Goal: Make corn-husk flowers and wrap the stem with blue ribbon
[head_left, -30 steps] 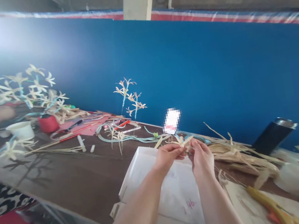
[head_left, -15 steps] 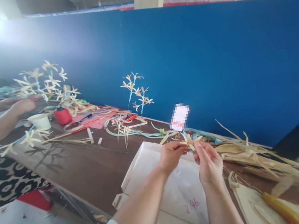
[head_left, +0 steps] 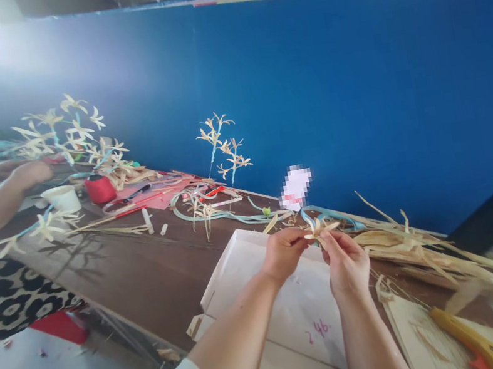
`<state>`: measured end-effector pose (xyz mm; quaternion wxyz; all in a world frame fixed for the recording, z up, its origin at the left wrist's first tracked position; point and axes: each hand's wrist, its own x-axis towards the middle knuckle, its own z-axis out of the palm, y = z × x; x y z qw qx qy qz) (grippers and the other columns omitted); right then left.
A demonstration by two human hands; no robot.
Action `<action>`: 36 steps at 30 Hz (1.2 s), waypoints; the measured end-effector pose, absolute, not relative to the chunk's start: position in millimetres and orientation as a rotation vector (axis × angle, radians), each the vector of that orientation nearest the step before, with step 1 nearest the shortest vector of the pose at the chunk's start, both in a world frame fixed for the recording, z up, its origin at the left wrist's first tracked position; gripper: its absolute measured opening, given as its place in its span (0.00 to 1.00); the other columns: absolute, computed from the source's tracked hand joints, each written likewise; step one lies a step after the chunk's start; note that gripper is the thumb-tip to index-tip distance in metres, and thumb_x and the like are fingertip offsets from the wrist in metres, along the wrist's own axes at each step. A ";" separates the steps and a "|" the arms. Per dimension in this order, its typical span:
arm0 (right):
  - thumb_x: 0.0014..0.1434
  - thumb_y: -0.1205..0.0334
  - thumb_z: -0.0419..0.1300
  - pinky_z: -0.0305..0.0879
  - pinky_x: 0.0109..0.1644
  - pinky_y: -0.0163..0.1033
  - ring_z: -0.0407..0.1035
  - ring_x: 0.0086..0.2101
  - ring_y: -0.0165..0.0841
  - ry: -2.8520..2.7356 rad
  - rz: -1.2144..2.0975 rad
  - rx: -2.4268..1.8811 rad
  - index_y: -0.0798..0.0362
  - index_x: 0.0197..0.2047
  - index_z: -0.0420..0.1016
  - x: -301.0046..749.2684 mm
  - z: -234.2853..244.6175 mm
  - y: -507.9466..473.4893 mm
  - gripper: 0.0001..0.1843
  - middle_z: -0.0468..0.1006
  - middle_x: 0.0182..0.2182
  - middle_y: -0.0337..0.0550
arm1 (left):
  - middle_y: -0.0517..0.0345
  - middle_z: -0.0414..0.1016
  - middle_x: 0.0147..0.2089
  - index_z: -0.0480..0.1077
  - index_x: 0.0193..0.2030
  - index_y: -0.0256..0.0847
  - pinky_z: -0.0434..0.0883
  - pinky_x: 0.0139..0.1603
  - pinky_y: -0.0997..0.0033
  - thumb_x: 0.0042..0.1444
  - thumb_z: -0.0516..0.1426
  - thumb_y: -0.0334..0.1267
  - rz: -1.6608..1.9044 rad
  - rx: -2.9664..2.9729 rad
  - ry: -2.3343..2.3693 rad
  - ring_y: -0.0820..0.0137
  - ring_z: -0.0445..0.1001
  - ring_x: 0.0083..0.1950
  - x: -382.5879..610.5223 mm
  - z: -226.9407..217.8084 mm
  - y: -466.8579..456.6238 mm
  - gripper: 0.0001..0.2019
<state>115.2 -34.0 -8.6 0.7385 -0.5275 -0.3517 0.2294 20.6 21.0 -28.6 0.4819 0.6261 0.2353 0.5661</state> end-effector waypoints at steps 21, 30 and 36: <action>0.44 0.52 0.68 0.47 0.22 0.32 0.53 0.19 0.24 -0.721 0.527 -1.166 0.56 0.28 0.77 116.2 -11.1 -34.1 0.15 0.68 0.17 0.35 | 0.56 0.79 0.38 0.77 0.36 0.41 0.73 0.43 0.71 0.51 0.58 0.31 1.495 1.646 0.706 0.69 0.76 0.39 20.5 -33.3 22.3 0.08; 0.43 0.51 0.68 0.47 0.22 0.32 0.53 0.19 0.24 -0.719 0.526 -1.183 0.56 0.26 0.77 115.2 -9.7 -33.8 0.15 0.68 0.16 0.35 | 0.56 0.79 0.37 0.77 0.36 0.40 0.73 0.45 0.71 0.51 0.58 0.30 1.522 1.674 0.686 0.70 0.76 0.40 19.7 -32.8 22.1 0.08; 0.43 0.50 0.68 0.48 0.22 0.32 0.54 0.19 0.25 -0.755 0.509 -1.198 0.56 0.27 0.77 116.9 -10.7 -33.7 0.16 0.68 0.17 0.35 | 0.56 0.79 0.38 0.77 0.35 0.41 0.74 0.45 0.70 0.51 0.57 0.29 1.576 1.725 0.700 0.70 0.76 0.40 18.4 -31.9 21.6 0.08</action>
